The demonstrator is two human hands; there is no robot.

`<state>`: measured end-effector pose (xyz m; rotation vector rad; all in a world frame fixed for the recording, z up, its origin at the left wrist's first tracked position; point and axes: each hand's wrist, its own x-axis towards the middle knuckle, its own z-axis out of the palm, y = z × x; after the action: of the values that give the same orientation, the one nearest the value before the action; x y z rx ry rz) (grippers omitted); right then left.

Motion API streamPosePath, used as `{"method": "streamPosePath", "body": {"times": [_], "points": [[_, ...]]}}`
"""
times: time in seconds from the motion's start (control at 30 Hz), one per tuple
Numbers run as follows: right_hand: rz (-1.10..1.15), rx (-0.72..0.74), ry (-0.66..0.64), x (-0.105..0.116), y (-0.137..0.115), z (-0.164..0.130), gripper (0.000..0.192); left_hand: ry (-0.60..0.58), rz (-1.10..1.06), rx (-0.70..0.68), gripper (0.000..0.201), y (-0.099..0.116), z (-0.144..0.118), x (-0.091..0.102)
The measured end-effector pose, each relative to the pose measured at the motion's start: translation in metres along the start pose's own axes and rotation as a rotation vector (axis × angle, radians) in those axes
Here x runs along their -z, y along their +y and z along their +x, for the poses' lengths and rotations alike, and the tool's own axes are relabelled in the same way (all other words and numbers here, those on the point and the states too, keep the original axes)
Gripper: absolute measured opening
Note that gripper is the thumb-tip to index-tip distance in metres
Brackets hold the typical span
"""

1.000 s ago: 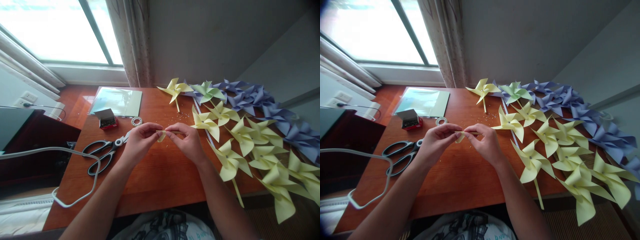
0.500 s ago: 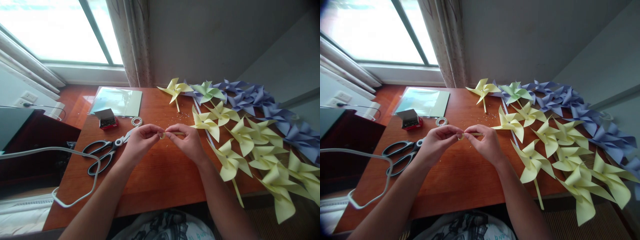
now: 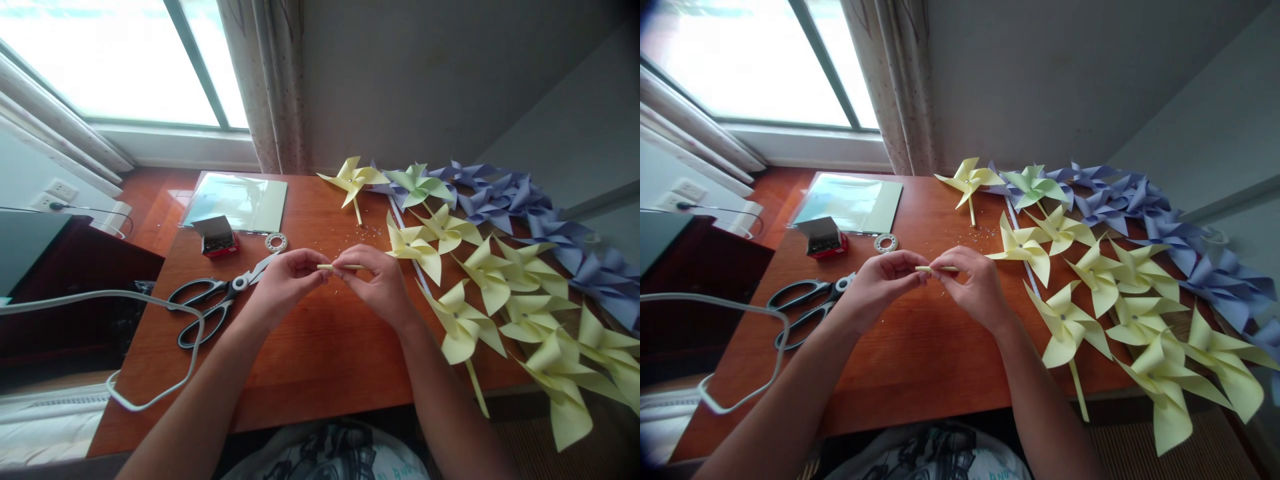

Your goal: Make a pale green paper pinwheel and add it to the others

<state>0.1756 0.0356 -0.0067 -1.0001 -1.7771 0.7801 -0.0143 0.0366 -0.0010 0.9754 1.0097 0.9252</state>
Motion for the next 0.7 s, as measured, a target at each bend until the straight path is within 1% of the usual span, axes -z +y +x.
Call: {"method": "streamPosePath", "body": {"times": [0.1, 0.27, 0.47, 0.6, 0.7], "points": [[-0.009, -0.009, -0.006, 0.001, 0.0, 0.0, 0.01, -0.012, 0.021, -0.014, 0.027, 0.001, 0.0, 0.001], [-0.058, -0.001, 0.035, -0.001, 0.0, 0.0, 0.007, 0.024, -0.008, -0.032, 0.028, 0.001, 0.001, 0.001], [-0.128, 0.041, 0.059, -0.003, 0.0, -0.001, 0.008, 0.066, -0.043, -0.055, 0.026, -0.003, 0.0, 0.0], [-0.214, 0.04, 0.067, -0.007, -0.001, -0.002, 0.006, 0.109, -0.127, -0.054, 0.026, -0.004, 0.0, -0.003], [-0.188, -0.021, 0.114, -0.011, -0.002, -0.003, 0.006, 0.077, -0.253, -0.028, 0.022, -0.002, -0.001, -0.007]]}}
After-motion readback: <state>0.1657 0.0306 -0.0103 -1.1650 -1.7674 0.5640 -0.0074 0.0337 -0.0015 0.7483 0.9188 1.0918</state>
